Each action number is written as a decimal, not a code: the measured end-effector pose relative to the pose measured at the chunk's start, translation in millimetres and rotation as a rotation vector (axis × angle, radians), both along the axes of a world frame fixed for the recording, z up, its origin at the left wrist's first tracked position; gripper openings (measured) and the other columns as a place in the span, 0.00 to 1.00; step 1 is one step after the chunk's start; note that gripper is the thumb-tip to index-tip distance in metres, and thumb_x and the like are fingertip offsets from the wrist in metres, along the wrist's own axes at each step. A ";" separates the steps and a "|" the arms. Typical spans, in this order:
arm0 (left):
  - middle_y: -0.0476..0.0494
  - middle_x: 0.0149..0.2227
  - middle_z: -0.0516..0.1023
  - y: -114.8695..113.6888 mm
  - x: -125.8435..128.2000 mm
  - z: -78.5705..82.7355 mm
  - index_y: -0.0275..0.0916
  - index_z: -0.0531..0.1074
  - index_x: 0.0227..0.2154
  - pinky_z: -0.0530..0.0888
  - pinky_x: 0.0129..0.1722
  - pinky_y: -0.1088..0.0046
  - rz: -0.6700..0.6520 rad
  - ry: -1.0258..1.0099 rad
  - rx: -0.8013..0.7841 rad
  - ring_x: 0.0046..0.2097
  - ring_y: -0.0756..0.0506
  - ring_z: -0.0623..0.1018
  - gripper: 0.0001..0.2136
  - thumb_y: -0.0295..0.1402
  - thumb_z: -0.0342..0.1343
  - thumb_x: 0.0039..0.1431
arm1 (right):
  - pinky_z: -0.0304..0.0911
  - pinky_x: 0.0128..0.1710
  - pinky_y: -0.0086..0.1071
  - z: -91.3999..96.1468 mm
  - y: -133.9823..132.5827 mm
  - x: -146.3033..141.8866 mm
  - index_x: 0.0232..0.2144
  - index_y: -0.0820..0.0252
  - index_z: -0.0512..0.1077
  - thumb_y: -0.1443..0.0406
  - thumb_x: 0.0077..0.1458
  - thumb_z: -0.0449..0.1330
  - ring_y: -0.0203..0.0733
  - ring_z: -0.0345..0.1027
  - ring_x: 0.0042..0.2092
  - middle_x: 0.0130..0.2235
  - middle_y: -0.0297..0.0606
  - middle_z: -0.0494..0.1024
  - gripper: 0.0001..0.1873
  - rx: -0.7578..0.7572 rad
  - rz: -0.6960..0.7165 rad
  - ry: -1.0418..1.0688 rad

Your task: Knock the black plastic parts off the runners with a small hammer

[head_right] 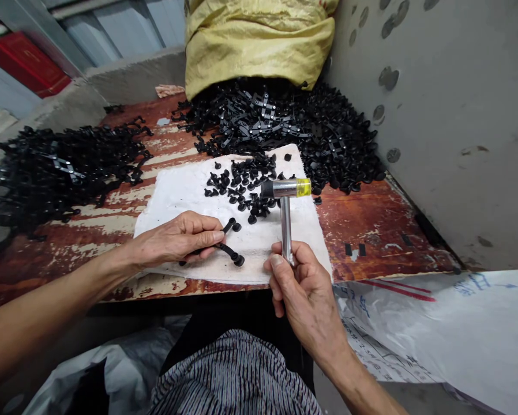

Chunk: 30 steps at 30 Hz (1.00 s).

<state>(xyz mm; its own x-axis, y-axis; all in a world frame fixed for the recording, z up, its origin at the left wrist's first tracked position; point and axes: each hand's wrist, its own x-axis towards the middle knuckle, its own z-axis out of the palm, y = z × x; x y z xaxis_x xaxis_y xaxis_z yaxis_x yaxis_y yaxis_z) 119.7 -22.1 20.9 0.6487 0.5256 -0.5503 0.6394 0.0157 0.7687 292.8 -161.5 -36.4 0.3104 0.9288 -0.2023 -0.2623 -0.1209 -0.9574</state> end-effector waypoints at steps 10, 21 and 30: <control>0.56 0.15 0.58 -0.1 0.6 -0.5 0.38 0.63 0.21 0.51 0.16 0.80 -0.012 0.008 0.000 0.16 0.57 0.55 0.17 0.41 0.49 0.65 | 0.57 0.11 0.23 0.2 0.8 -0.5 0.38 0.57 0.69 0.51 0.54 0.65 0.29 0.55 0.17 0.27 0.29 0.72 0.18 -0.005 -0.002 0.005; 0.57 0.14 0.56 0.3 6.2 6.3 0.38 0.62 0.20 0.50 0.16 0.79 -0.058 0.063 0.104 0.16 0.56 0.54 0.16 0.36 0.51 0.62 | 0.56 0.11 0.24 -0.2 -3.3 7.1 0.42 0.58 0.70 0.49 0.59 0.59 0.30 0.54 0.16 0.22 0.27 0.68 0.19 -0.033 0.104 -0.130; 0.56 0.15 0.58 4.5 4.4 3.3 0.39 0.61 0.19 0.50 0.16 0.78 -0.098 0.049 0.130 0.17 0.56 0.55 0.15 0.36 0.51 0.61 | 0.64 0.59 0.43 2.0 -8.7 26.7 0.65 0.53 0.61 0.68 0.66 0.51 0.47 0.66 0.61 0.63 0.44 0.70 0.26 0.334 0.189 -1.019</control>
